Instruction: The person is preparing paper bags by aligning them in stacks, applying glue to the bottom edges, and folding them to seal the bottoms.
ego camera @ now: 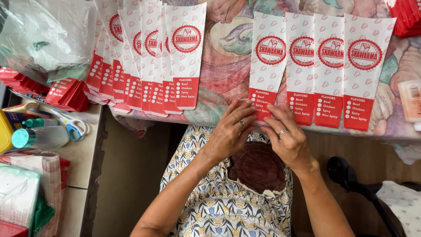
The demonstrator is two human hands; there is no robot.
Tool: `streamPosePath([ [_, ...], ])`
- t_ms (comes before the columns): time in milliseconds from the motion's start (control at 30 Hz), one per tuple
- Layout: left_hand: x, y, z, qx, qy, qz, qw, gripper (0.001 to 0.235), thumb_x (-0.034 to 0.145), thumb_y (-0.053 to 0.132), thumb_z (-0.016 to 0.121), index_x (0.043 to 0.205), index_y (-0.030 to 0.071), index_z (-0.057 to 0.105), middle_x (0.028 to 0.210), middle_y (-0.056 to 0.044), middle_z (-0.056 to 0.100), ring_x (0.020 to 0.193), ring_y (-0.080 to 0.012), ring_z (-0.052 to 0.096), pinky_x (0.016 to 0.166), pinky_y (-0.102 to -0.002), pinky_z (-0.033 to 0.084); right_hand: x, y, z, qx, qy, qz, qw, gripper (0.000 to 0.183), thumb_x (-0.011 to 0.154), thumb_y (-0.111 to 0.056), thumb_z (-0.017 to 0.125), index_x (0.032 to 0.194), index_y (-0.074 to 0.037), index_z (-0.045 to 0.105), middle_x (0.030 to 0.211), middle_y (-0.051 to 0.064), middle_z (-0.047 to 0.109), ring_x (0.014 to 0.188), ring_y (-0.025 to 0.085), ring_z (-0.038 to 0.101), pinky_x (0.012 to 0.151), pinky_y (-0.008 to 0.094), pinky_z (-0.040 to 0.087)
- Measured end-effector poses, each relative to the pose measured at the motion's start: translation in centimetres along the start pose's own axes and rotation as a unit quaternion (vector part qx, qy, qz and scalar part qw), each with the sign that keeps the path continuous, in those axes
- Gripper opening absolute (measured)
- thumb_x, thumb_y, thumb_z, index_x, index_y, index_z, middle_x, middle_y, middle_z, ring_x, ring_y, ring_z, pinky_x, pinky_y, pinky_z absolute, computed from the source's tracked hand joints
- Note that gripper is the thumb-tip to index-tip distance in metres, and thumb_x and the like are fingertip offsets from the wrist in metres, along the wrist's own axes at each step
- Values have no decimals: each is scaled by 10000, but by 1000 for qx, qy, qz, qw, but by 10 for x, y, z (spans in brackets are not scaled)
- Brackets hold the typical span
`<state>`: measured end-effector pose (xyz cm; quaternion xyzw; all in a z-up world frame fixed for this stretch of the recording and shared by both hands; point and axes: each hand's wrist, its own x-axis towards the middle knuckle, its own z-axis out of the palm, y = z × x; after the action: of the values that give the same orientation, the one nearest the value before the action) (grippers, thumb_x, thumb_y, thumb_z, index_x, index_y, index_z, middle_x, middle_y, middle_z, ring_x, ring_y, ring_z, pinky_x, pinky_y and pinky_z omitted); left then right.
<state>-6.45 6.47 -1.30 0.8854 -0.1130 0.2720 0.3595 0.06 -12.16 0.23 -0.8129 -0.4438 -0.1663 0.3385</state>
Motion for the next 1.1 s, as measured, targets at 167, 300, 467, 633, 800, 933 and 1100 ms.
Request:
streamPosePath([
  [167,4,4,0,-17,29,5,999,137,897,126,778,1007,45,762,1146,-120,739,1230,-310,659,1170,-494,424,1,0,-4,10,14,-8,1000,145,913,-63,770,1032,14,737,1319,146,693,1245,323,659,1216,484,407],
  [300,6,6,-2,-37,51,10,998,95,913,110,767,966,31,768,1074,-117,751,1156,-316,694,1112,-478,488,3,-1,-4,21,27,-15,999,80,920,-28,763,983,15,740,1276,150,717,1213,328,679,1206,492,421],
  [467,10,3,8,-38,59,-19,997,79,917,119,762,928,41,769,995,-88,743,1095,-277,709,1062,-448,521,7,-5,-4,16,29,14,999,61,935,-42,757,950,13,736,1253,133,727,1187,299,693,1220,474,403],
  [633,17,12,6,-38,57,-55,996,34,909,41,740,919,10,747,953,-100,710,1075,-291,694,998,-436,539,14,-11,-5,29,45,65,996,78,909,-4,789,910,16,714,1196,145,729,1098,330,714,1213,497,394],
  [800,22,16,6,-48,48,-95,993,130,862,77,783,952,4,725,979,-101,670,1088,-300,663,951,-430,525,27,-20,-14,75,41,112,990,121,871,17,825,882,5,705,1173,149,730,1065,339,725,1159,481,444],
  [933,14,-2,13,-84,20,-116,989,117,870,19,752,985,14,734,988,-92,681,1092,-288,657,933,-422,525,31,-21,-22,109,22,142,984,127,834,90,809,897,21,723,1175,147,725,1066,342,731,1076,482,523],
  [1100,24,-2,-7,-82,-64,-92,990,312,891,-32,687,1198,13,717,1319,-161,667,1379,-402,500,1132,-529,392,28,-22,-25,101,30,142,984,228,825,132,756,1013,2,753,1261,155,710,1167,379,686,1172,508,423],
])
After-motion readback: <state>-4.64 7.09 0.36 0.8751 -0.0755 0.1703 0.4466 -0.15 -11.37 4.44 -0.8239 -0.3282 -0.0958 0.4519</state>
